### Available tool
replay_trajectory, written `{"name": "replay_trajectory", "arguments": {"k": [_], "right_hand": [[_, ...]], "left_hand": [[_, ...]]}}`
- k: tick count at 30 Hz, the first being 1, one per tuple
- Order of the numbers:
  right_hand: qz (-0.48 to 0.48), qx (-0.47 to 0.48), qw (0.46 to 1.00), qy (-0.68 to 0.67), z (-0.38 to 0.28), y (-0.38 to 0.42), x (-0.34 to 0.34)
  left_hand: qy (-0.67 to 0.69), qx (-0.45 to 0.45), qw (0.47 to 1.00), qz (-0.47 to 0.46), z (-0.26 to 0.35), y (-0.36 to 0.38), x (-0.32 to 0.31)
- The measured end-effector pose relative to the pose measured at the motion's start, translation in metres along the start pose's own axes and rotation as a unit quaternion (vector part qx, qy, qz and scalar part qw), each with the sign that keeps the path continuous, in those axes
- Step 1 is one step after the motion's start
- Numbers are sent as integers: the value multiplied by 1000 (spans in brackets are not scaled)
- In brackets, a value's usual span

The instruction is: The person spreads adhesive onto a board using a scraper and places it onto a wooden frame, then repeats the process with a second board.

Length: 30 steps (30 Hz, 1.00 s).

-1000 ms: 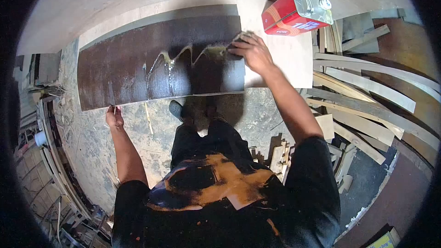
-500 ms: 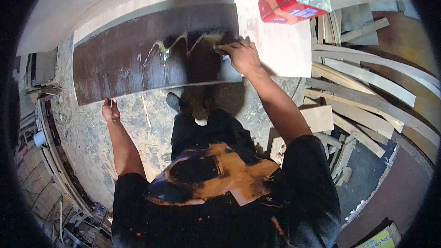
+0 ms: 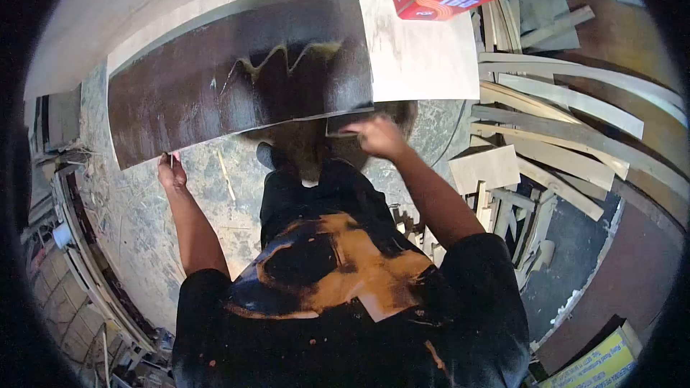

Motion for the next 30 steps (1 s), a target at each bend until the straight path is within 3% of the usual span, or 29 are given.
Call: {"name": "replay_trajectory", "arguments": {"k": [1, 3, 5, 6, 8, 12, 14, 15, 17, 19, 21, 23, 25, 30], "right_hand": [[-113, -70, 986, -103, -6, -15, 46], [123, -28, 988, -88, 20, -40, 57], [170, 7, 985, -39, 45, -75, 73], [169, 8, 985, -42, 53, -84, 70], [147, -4, 986, 80, 63, -93, 57], [173, 24, 976, 129, 34, -41, 34], [82, 49, 986, 133, 32, -18, 21], [-33, 71, 991, 105, 36, -21, 27], [-17, 143, 983, 114, 45, -35, 57], [69, 206, 964, 151, 63, -65, 76], [90, 217, 955, 181, 81, -96, 84], [65, 214, 957, 188, 103, -111, 83], [28, 151, 974, 167, 124, -110, 84], [118, 85, 970, 194, 107, -115, 102]], "left_hand": [[-2, -1, 1000, 6, 1, 0, 5], [-4, -13, 1000, 12, -1, -1, 5], [-8, -15, 1000, 16, -1, -3, 4], [-11, -15, 1000, 20, -1, -3, 5], [-17, -16, 999, 27, 0, -7, 9], [-2, -12, 1000, 17, -1, -11, 12], [-3, -11, 1000, 15, 0, -7, 12], [-8, -11, 999, 31, 0, -7, 10], [-10, -12, 999, 50, 0, -8, 11], [-14, -10, 1000, 21, 0, -10, 15], [-17, -13, 1000, 21, -1, -10, 18], [-16, -14, 1000, 23, 0, -9, 18], [-17, -20, 999, 27, 1, -5, 12], [-22, -14, 999, 18, -3, -15, 23]]}}
Point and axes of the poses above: each hand's wrist, its own y-axis away from the middle knuckle, its own x-axis out of the back of the hand, z = x × y, the point moved 2 cm from there along -y, towards the middle knuckle, and after that the axes turned 13 degrees about y, right-handed, at the moved point
